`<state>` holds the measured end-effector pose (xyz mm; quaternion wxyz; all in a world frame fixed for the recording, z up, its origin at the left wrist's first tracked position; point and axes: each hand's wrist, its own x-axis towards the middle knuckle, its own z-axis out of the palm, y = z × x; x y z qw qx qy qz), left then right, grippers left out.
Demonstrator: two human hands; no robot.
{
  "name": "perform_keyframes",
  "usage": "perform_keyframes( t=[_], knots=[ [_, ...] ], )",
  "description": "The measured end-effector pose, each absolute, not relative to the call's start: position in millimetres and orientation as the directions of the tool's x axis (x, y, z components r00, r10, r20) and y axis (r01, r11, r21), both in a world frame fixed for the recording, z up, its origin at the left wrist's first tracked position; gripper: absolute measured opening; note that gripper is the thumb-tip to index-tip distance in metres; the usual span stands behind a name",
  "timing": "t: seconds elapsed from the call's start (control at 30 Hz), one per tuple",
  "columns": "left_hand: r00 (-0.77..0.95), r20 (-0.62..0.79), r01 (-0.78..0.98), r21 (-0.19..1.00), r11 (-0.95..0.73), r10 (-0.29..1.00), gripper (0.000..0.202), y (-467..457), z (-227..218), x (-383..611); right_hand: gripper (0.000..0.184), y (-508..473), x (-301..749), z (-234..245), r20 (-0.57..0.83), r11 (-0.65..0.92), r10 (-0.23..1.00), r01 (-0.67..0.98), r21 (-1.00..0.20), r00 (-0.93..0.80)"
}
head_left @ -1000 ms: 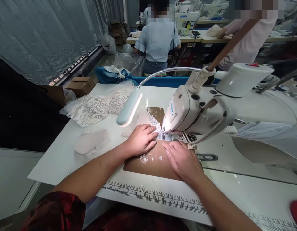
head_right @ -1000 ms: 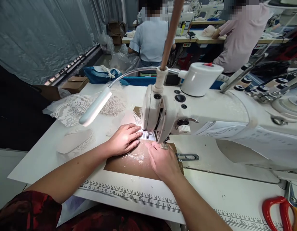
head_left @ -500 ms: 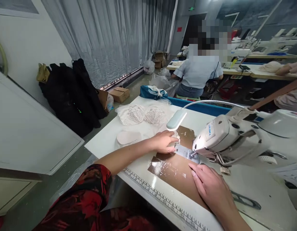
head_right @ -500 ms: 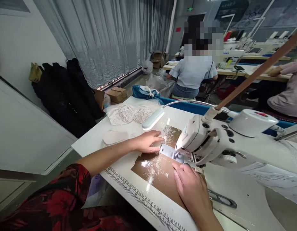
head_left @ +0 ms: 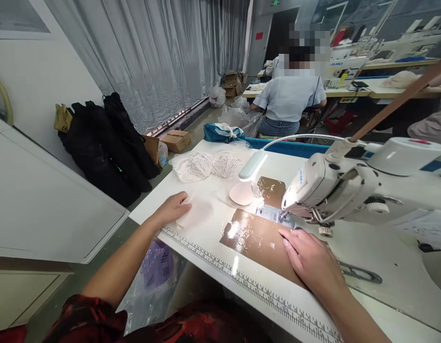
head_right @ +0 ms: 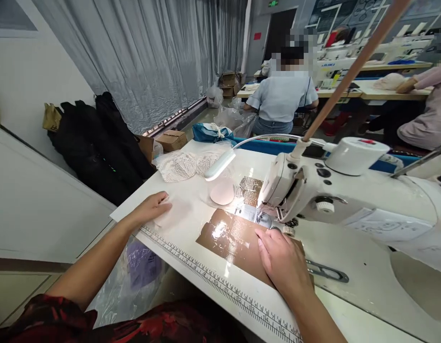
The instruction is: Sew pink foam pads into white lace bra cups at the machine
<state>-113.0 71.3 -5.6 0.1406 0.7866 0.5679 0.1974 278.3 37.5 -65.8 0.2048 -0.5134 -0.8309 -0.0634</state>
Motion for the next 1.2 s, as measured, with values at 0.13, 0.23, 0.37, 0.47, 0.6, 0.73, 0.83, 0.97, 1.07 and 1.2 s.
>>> perform_keyframes(
  t=[0.13, 0.23, 0.37, 0.47, 0.6, 0.73, 0.83, 0.97, 1.07, 1.2],
  knots=[
    [0.589, -0.113, 0.416, 0.892, -0.18, 0.8, 0.028, 59, 7, -54, 0.03, 34, 275, -57, 0.388, 0.426, 0.864, 0.875, -0.228, -0.319],
    [0.731, -0.114, 0.315, 0.931, -0.185, 0.672, 0.044, 74, 7, -2, 0.026, 29, 274, -47, 0.404, 0.412, 0.882, 0.811, -0.416, -0.241],
    [0.744, -0.072, 0.431, 0.811, -0.395, 0.664, 0.051, 101, -11, 47, 0.027, 24, 272, -38, 0.397, 0.485, 0.866, 0.699, -0.526, -0.303],
    [0.718, -0.049, 0.458, 0.784, -0.418, 0.695, 0.045, 114, -22, 64, 0.026, 24, 270, -37, 0.319, 0.539, 0.842, 0.695, -0.476, -0.434],
    [0.644, -0.004, 0.431, 0.828, -0.359, 0.765, 0.037, 121, -27, 73, 0.027, 27, 267, -37, 0.296, 0.532, 0.846, 0.75, -0.395, -0.444],
    [0.7, 0.026, 0.439, 0.772, -0.459, 0.714, 0.033, 121, -30, 84, 0.028, 28, 266, -39, 0.332, 0.465, 0.876, 0.798, -0.384, -0.35],
    [0.715, 0.061, 0.412, 0.768, -0.491, 0.696, 0.033, 122, -32, 88, 0.023, 30, 267, -42, 0.302, 0.404, 0.901, 0.854, -0.328, -0.31],
    [0.691, 0.147, 0.4, 0.738, -0.544, 0.708, 0.026, 127, -31, 83, 0.023, 31, 267, -46, 0.253, 0.365, 0.919, 0.892, -0.267, -0.301],
    [0.661, 0.25, 0.475, 0.591, -0.652, 0.708, 0.026, 128, -23, 77, 0.024, 31, 265, -46, 0.261, 0.368, 0.917, 0.894, -0.255, -0.303],
    [0.723, 0.349, 0.494, 0.343, -0.799, 0.596, 0.028, 115, -12, 74, 0.019, 30, 265, -45, 0.248, 0.354, 0.922, 0.906, -0.232, -0.297]
  ],
)
